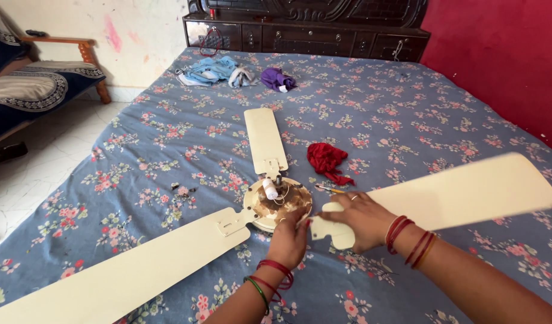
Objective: The person uses a screwdriver to loosen screws on a ceiling fan hub placed on a bed. They remove the screws and detach one fan blade, placing it aside on the bed.
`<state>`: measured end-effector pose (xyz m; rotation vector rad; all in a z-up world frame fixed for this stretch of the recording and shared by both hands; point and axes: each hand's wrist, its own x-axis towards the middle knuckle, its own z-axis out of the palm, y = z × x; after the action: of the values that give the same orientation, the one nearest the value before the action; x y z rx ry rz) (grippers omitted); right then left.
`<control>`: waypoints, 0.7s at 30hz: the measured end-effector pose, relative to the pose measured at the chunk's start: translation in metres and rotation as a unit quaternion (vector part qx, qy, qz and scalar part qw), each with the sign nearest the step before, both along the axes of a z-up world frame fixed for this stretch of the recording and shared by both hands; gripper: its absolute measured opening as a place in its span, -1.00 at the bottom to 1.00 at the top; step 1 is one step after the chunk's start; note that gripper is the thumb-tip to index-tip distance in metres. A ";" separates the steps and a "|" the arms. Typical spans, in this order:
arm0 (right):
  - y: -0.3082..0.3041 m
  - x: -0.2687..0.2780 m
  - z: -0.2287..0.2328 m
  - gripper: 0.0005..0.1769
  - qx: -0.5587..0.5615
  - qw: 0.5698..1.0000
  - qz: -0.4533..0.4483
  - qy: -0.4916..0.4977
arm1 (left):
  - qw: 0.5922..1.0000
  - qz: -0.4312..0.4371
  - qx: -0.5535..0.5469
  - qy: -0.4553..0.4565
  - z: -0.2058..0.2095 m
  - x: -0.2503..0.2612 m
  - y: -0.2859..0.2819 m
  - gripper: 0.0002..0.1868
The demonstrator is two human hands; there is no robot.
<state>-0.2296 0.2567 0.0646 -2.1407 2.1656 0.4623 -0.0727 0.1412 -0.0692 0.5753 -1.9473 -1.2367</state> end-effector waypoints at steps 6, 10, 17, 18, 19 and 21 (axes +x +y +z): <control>0.004 0.019 -0.001 0.00 0.008 0.997 0.071 0.027 | 0.966 -0.158 0.202 0.013 -0.003 -0.004 -0.008 -0.49; 0.001 0.018 0.000 -0.09 -0.036 0.992 0.108 0.056 | 0.920 -0.209 0.332 -0.013 -0.002 -0.003 -0.009 -0.48; -0.006 -0.003 -0.007 -0.13 -0.171 0.957 0.203 0.115 | 0.867 -0.230 0.441 0.035 0.006 -0.007 -0.010 -0.69; -0.006 -0.007 -0.007 -0.15 -0.214 0.948 0.213 0.104 | 0.857 -0.220 0.462 0.060 0.008 -0.010 -0.012 -0.70; -0.005 -0.010 -0.008 -0.17 -0.256 0.937 0.221 0.093 | 0.846 -0.211 0.482 0.083 0.010 -0.013 -0.012 -0.72; 0.001 -0.018 -0.009 0.01 -0.208 0.973 0.047 0.084 | 0.847 -0.199 0.482 0.103 0.014 -0.021 -0.006 -0.71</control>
<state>-0.2476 0.2578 0.0559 -2.5048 2.4419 0.2125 -0.0935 0.1348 -0.0548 0.4745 -1.1740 -2.4524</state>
